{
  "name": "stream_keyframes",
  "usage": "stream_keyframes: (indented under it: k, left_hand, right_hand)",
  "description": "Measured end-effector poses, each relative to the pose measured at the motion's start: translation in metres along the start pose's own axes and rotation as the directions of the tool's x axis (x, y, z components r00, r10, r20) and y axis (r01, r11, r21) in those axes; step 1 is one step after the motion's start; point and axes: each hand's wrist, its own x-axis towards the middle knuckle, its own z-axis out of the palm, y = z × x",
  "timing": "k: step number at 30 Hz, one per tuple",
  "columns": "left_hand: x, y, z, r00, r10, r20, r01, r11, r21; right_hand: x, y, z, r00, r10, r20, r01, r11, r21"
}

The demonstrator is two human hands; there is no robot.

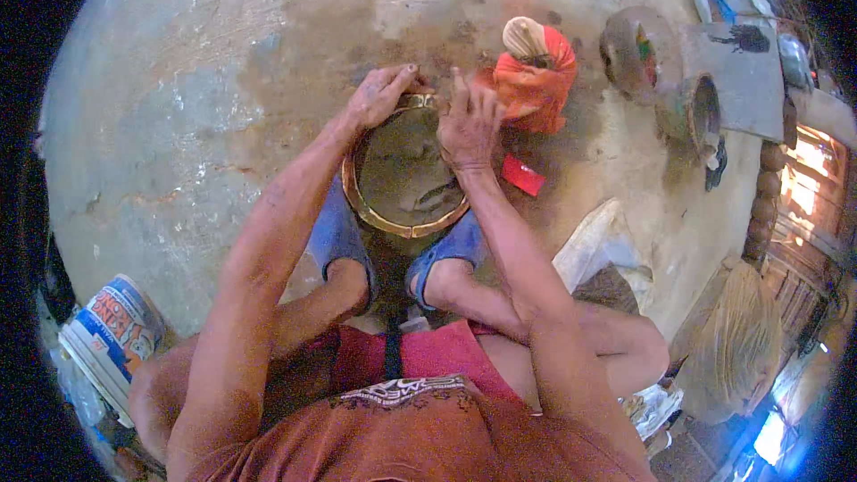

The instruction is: The person shapes clay on a manual wheel by hand, smoothes the edges with a pink tool, and then uses a wire to separate the finished piece from the base before moving it onto a board.

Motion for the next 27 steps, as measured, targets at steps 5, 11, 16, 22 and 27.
stream_keyframes:
  k: [5, 11, 16, 22, 27]
  left_hand:
    - [0.006, 0.004, 0.006, 1.000, -0.016, -0.004, 0.016, 0.999, 0.039]
    - [0.000, 0.006, 0.000, 0.999, -0.039, -0.009, 0.039, 0.998, -0.041]
    - [-0.001, 0.010, -0.001, 0.999, -0.018, -0.036, 0.018, 1.000, 0.007]
    - [-0.001, 0.007, 0.000, 1.000, 0.001, -0.019, -0.001, 1.000, -0.005]
    - [0.001, 0.004, 0.000, 1.000, 0.010, 0.008, -0.011, 0.999, 0.038]
  right_hand:
    - [-0.015, 0.019, 0.009, 0.972, -0.049, -0.229, 0.017, 0.990, -0.140]
    - [-0.032, 0.006, -0.005, 1.000, 0.000, 0.003, 0.001, 0.992, -0.124]
    - [-0.055, 0.046, -0.010, 0.965, 0.256, -0.066, -0.254, 0.967, 0.033]
    - [-0.072, 0.009, -0.011, 0.983, 0.175, 0.061, -0.152, 0.949, -0.275]
    - [-0.062, 0.015, -0.021, 0.978, 0.163, 0.127, -0.136, 0.971, -0.195]
